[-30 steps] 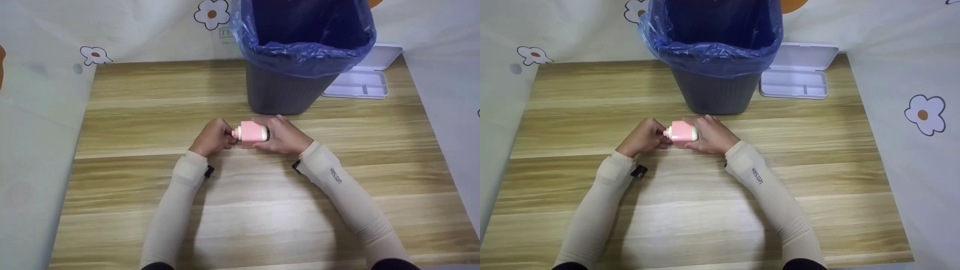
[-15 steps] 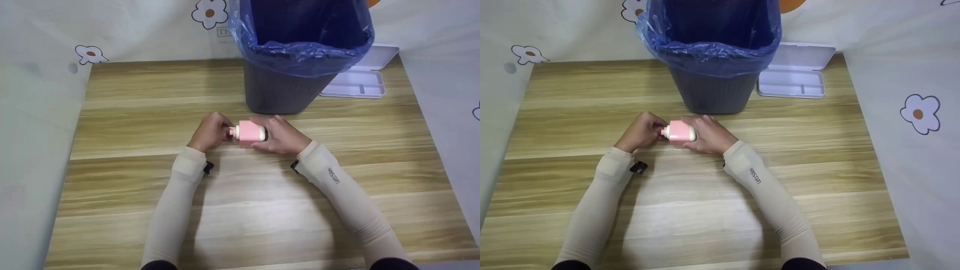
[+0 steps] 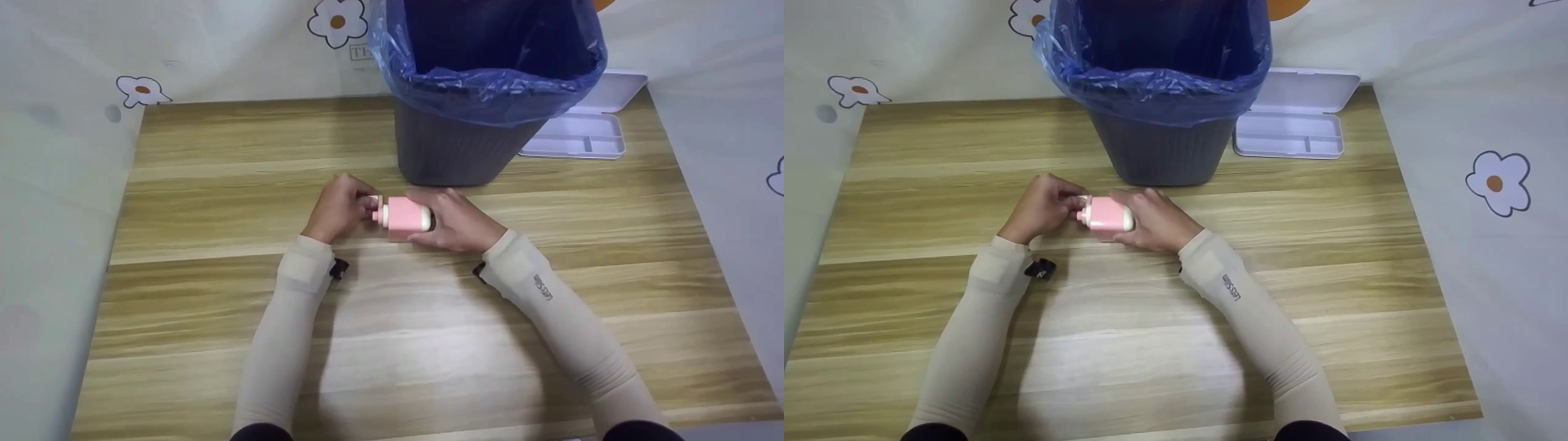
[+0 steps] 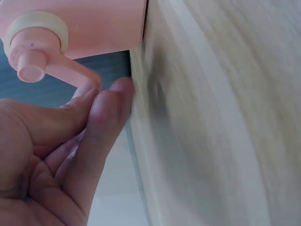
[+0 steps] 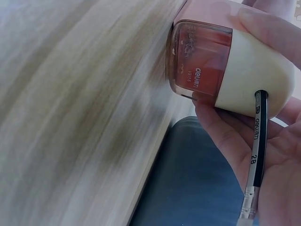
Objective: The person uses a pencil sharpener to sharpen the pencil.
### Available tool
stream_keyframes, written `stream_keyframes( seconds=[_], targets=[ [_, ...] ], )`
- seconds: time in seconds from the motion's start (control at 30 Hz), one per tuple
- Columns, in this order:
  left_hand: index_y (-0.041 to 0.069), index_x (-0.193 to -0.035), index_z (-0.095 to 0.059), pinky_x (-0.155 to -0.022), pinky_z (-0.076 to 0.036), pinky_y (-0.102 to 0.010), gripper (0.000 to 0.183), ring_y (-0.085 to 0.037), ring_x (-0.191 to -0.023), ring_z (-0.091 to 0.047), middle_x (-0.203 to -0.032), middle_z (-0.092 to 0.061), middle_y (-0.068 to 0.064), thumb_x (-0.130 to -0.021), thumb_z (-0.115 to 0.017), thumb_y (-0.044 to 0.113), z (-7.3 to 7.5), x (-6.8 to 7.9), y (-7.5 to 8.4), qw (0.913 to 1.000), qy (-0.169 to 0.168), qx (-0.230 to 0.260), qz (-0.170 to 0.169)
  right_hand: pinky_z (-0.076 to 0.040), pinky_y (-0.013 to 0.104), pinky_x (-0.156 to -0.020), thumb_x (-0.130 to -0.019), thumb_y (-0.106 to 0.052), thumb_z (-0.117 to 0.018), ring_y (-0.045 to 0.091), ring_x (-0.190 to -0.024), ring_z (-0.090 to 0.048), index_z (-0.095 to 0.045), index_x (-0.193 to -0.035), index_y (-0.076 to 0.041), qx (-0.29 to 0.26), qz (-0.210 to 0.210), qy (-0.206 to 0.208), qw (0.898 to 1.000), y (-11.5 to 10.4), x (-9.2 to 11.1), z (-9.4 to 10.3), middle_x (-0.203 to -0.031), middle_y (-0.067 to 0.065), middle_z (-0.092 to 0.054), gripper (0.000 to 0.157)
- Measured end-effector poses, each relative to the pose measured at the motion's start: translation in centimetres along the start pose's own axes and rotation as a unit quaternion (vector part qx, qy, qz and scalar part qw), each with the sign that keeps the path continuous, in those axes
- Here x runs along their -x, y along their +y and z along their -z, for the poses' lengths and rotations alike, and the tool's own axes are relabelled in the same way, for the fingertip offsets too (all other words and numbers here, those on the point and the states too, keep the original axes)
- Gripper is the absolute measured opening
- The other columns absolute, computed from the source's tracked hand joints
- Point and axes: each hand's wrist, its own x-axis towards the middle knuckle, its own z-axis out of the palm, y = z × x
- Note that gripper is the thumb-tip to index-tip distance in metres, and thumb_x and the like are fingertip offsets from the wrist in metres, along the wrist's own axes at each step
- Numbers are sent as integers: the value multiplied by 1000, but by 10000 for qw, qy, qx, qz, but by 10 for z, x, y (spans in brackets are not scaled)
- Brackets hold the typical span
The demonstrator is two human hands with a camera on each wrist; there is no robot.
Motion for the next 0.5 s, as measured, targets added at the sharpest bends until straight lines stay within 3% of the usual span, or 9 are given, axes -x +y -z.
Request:
stream_keyframes(
  seconds=[0.27, 0.5],
  targets=[
    [8, -85, -75, -74, -48, -28, 16, -12, -77, -60, -83, -69, -1, -83, -62, -1, 3, -1, 4, 9999, 30, -47, 96, -48, 30, -70, -71, -29, -78, 14, -83, -57, -56, -118, -8, -28, -61, -5, 10000, 0, 0, 1, -99, 0, -61, 57],
    [9, -82, -75, -70, -48, -28, 18, -11, -73, -59, -82, -69, 0, -84, -60, -3, 8, -2, 7, 9996, 205, -123, -156, -48, 31, -70, -70, -29, -79, 15, -81, -57, -55, -119, -6, -16, -106, -70, 9999, 1, -1, 1, -98, 1, -61, 59]
  ],
)
